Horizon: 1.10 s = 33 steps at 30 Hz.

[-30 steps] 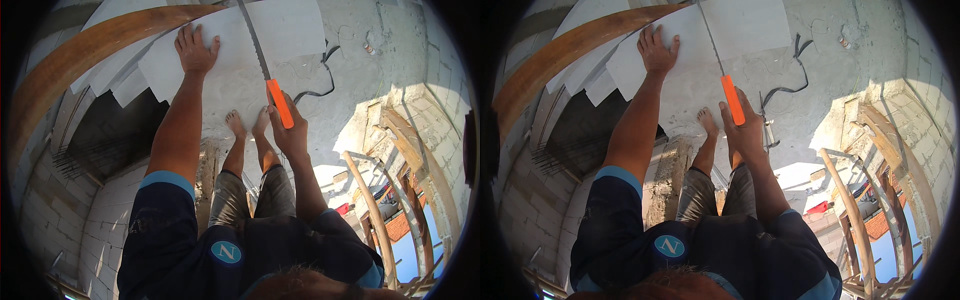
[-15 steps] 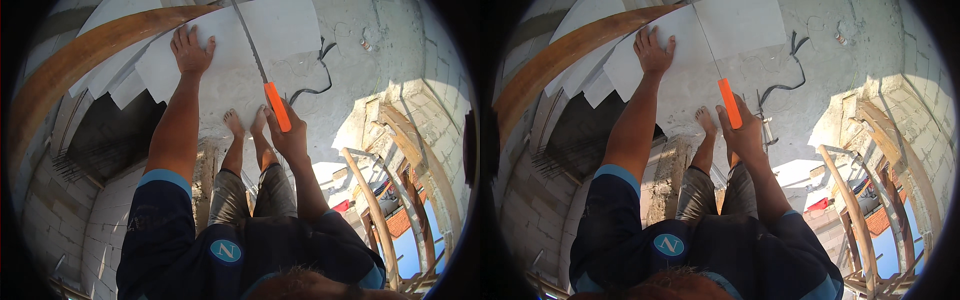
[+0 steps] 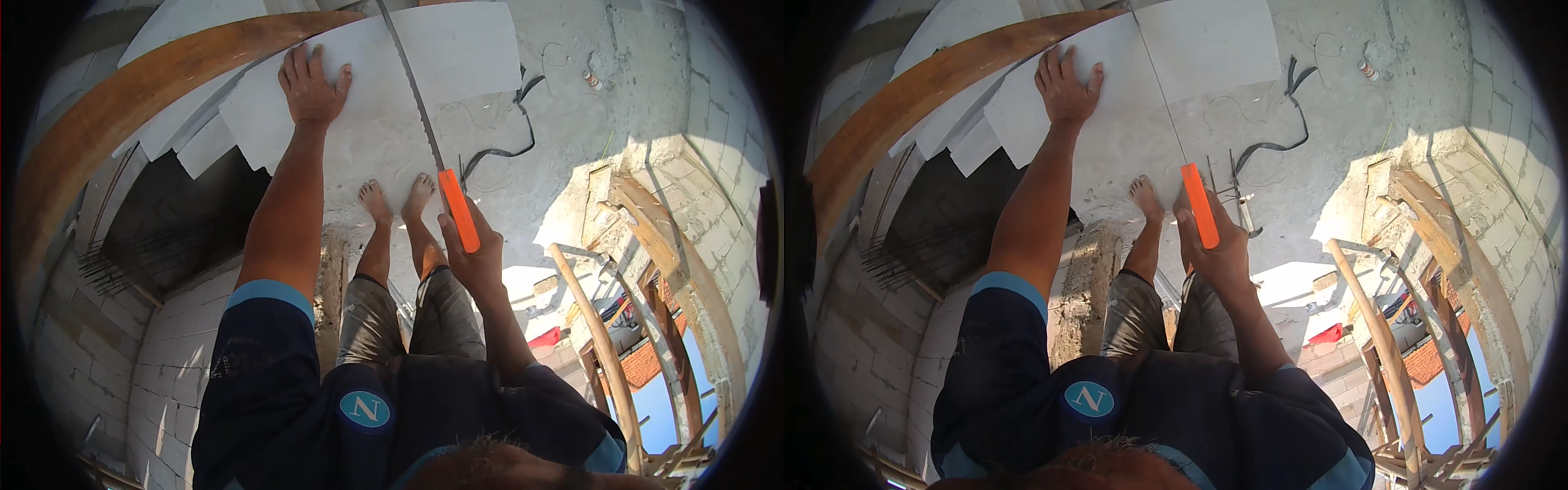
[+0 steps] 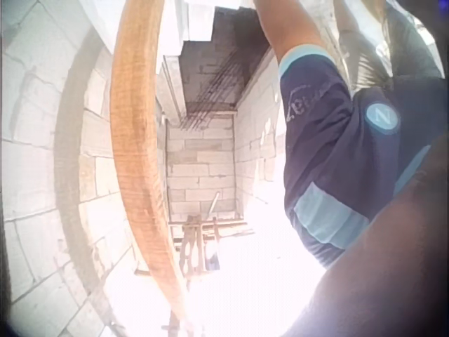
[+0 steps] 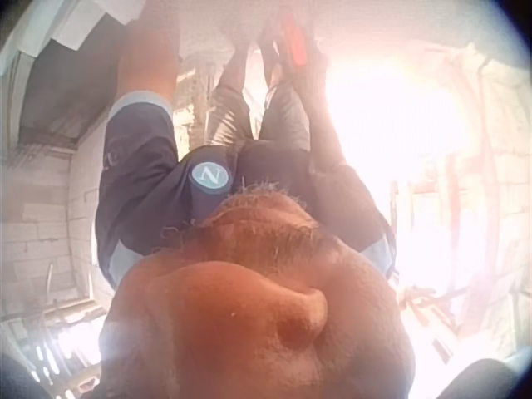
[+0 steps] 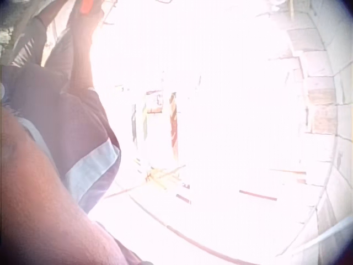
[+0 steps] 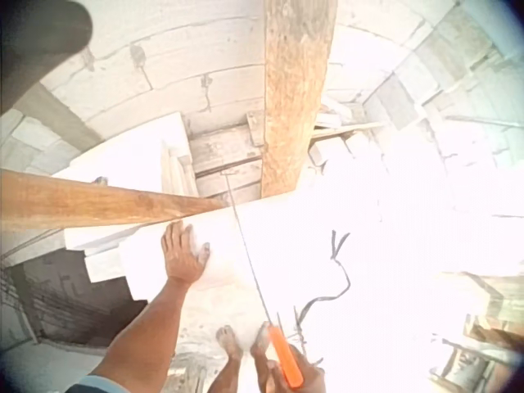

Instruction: The person holds a large white stone block with one hand and uses a hand saw to cut through it. They finish the cut and lift the separated stone piece.

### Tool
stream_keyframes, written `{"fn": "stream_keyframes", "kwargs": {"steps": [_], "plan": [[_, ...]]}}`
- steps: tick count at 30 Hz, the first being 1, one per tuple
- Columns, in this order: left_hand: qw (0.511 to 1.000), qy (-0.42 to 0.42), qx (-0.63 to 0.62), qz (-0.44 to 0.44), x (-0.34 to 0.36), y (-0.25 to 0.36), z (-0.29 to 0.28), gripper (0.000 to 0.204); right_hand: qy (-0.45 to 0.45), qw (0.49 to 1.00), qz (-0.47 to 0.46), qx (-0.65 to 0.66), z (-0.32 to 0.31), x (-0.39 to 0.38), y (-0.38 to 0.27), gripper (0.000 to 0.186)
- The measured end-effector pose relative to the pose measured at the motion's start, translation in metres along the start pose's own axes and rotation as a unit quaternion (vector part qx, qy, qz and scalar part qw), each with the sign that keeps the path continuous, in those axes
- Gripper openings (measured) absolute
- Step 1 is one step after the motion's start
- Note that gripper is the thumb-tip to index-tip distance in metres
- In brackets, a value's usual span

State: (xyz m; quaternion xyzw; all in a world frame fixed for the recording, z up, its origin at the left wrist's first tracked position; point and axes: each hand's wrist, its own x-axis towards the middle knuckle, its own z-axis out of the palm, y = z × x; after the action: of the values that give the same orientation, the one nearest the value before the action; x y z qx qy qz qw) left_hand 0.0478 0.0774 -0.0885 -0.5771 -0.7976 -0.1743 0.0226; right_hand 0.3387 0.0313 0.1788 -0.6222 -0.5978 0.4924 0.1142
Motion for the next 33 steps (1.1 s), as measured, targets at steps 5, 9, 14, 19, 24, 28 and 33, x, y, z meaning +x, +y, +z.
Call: {"fn": "stream_keyframes", "kwargs": {"steps": [5, 9, 14, 19, 24, 28, 33], "plan": [[1.000, -0.011, -0.002, 0.010, 0.004, 0.005, -0.002, 0.065, -0.040, 0.997, 0.063, 0.008, 0.010, 0.067, -0.002, 0.039], [1.000, -0.016, 0.008, 0.009, 0.001, -0.005, -0.001, 0.066, -0.066, 0.997, 0.047, 0.013, 0.038, 0.122, -0.005, 0.040], [1.000, 0.007, 0.009, 0.008, 0.003, 0.001, 0.000, 0.065, -0.001, 1.000, -0.022, 0.009, 0.004, -0.001, 0.016, 0.042], [1.000, -0.004, 0.009, 0.012, -0.004, -0.001, 0.001, 0.064, -0.033, 0.999, 0.035, -0.012, 0.035, 0.090, 0.012, 0.041], [1.000, 0.005, 0.013, -0.002, -0.008, 0.004, 0.007, 0.064, -0.016, 1.000, 0.002, -0.014, 0.045, 0.091, 0.030, 0.042], [1.000, 0.018, 0.017, 0.007, -0.003, -0.004, 0.010, 0.066, 0.009, 0.998, -0.061, -0.021, 0.007, -0.007, 0.055, 0.043], [0.999, 0.022, 0.037, 0.022, -0.001, -0.004, 0.008, 0.066, -0.064, 0.997, 0.052, 0.005, 0.025, 0.075, 0.034, 0.040]]}}
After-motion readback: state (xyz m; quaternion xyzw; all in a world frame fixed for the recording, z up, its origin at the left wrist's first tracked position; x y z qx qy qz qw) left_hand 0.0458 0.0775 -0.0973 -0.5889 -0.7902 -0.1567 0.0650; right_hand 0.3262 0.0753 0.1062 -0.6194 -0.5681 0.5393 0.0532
